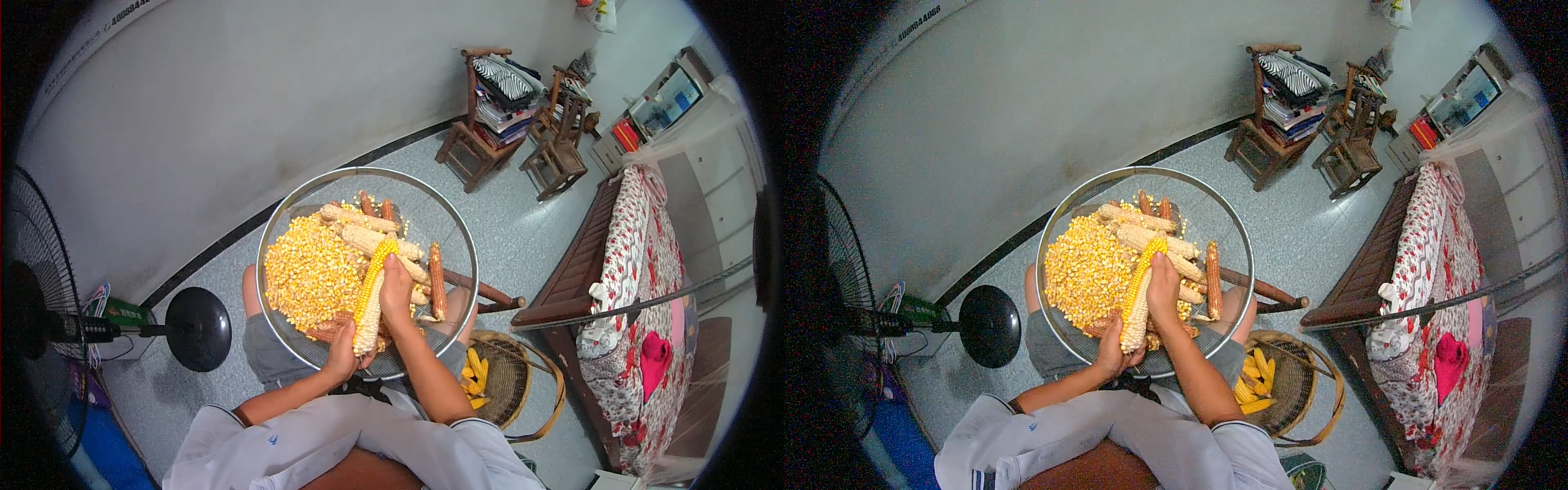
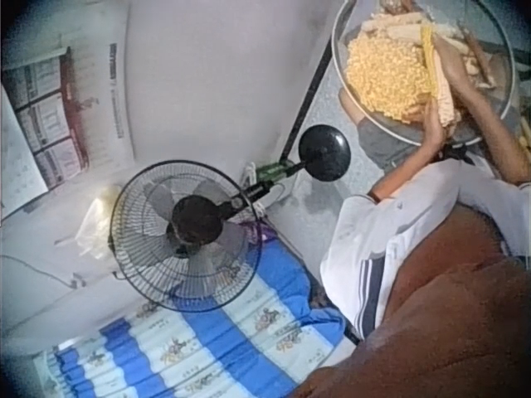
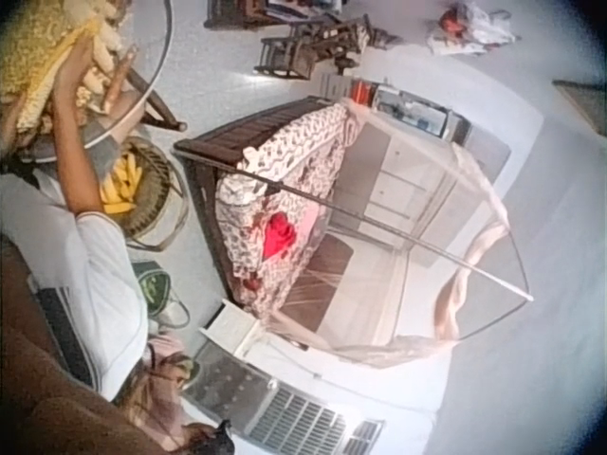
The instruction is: The person removes corn kernels from corn cobs by hand over a sieve, collecting the separated kernels into the sieve.
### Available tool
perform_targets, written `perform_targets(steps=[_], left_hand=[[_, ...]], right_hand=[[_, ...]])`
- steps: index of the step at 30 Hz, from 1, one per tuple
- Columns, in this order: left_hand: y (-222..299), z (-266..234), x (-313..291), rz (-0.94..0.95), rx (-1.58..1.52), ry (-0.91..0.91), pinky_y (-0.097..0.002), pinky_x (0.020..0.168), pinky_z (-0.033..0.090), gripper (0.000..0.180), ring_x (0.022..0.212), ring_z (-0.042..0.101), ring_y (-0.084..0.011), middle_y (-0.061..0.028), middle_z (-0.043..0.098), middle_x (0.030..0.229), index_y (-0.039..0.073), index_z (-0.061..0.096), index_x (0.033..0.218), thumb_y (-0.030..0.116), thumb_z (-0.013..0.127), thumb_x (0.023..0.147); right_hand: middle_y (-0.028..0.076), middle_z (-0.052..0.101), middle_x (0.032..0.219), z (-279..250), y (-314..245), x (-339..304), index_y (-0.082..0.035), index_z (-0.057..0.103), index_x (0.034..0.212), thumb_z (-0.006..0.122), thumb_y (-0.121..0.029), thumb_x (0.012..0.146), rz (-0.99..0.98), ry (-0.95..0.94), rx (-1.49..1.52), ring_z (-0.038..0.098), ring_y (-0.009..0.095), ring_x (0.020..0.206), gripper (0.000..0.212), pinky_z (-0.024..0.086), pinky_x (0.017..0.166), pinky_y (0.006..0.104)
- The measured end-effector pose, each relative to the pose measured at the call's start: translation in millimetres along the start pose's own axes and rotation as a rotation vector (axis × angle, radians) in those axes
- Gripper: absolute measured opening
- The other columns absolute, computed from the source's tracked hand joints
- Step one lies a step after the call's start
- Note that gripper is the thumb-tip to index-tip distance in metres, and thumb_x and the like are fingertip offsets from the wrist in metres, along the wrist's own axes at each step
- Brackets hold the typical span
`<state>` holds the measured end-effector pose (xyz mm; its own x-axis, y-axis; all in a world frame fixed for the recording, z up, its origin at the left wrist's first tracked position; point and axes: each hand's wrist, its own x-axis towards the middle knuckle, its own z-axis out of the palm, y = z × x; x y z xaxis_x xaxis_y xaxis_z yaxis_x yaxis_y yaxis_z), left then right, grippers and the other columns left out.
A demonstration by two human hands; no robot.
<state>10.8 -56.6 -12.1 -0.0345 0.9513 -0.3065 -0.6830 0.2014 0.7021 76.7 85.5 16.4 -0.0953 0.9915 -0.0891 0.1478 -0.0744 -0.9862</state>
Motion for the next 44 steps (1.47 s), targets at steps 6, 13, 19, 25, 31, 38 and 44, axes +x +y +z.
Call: perform_targets(steps=[6,13,19,25,31,38,44], left_hand=[[7,4,-3,-0.080,-0.093,0.000,-0.0310,0.036,0.030,0.052,0.038,0.038,-0.0188,-0.0098,0.046,0.055,0.006,0.049,0.099,0.051,0.023,0.098],[25,10,-7,-0.171,-0.273,-0.097,-0.0299,0.040,0.029,0.050,0.039,0.037,-0.0181,-0.0074,0.043,0.056,0.010,0.048,0.104,0.053,0.021,0.097],[24,12,-10,-0.186,-0.239,-0.106,-0.0290,0.039,0.028,0.053,0.038,0.035,-0.0164,-0.0049,0.041,0.054,0.012,0.048,0.099,0.056,0.019,0.096],[25,4,-8,-0.246,-0.417,-0.196,-0.0283,0.037,0.027,0.058,0.036,0.032,-0.0138,-0.0028,0.038,0.053,0.012,0.052,0.104,0.059,0.020,0.095],[33,5,-9,-0.282,-0.530,-0.206,-0.0277,0.035,0.027,0.063,0.034,0.030,-0.0130,-0.0019,0.037,0.054,0.014,0.048,0.131,0.058,0.022,0.095],[27,-1,-11,-0.325,-0.549,-0.293,-0.0274,0.036,0.028,0.061,0.034,0.030,-0.0123,-0.0011,0.037,0.054,0.013,0.051,0.127,0.057,0.026,0.094],[29,-3,-14,-0.329,-0.592,-0.326,-0.0274,0.035,0.028,0.061,0.033,0.030,-0.0122,-0.0010,0.036,0.053,0.012,0.051,0.127,0.058,0.027,0.094]], right_hand=[[0.003,0.051,0.075,4,2,-1,0.000,0.056,0.081,0.041,-0.033,0.100,-0.038,0.025,0.071,0.045,0.013,0.068,0.041,0.039,0.063,0.0289],[0.008,0.059,0.081,10,-29,-5,-0.001,0.057,0.088,0.037,-0.029,0.102,0.174,0.035,0.672,0.052,0.013,0.073,0.036,0.043,0.068,0.0277],[0.017,0.064,0.095,7,-18,9,0.005,0.052,0.110,0.034,-0.028,0.101,0.069,-0.104,0.604,0.063,0.022,0.081,0.038,0.056,0.065,0.0335],[0.016,0.065,0.098,5,25,25,0.006,0.052,0.112,0.034,-0.025,0.101,-0.091,-0.076,0.365,0.063,0.022,0.079,0.038,0.055,0.069,0.0329],[0.018,0.062,0.107,10,-24,7,0.007,0.050,0.116,0.034,-0.023,0.100,0.010,-0.097,0.699,0.061,0.024,0.088,0.037,0.055,0.076,0.0367],[0.020,0.059,0.105,2,-48,6,0.003,0.043,0.123,0.034,-0.033,0.102,0.088,-0.141,0.715,0.063,0.025,0.083,0.043,0.057,0.071,0.0374],[0.022,0.058,0.109,4,-42,9,0.001,0.036,0.129,0.036,-0.033,0.101,-0.087,-0.242,0.595,0.064,0.024,0.079,0.044,0.058,0.068,0.0345]])
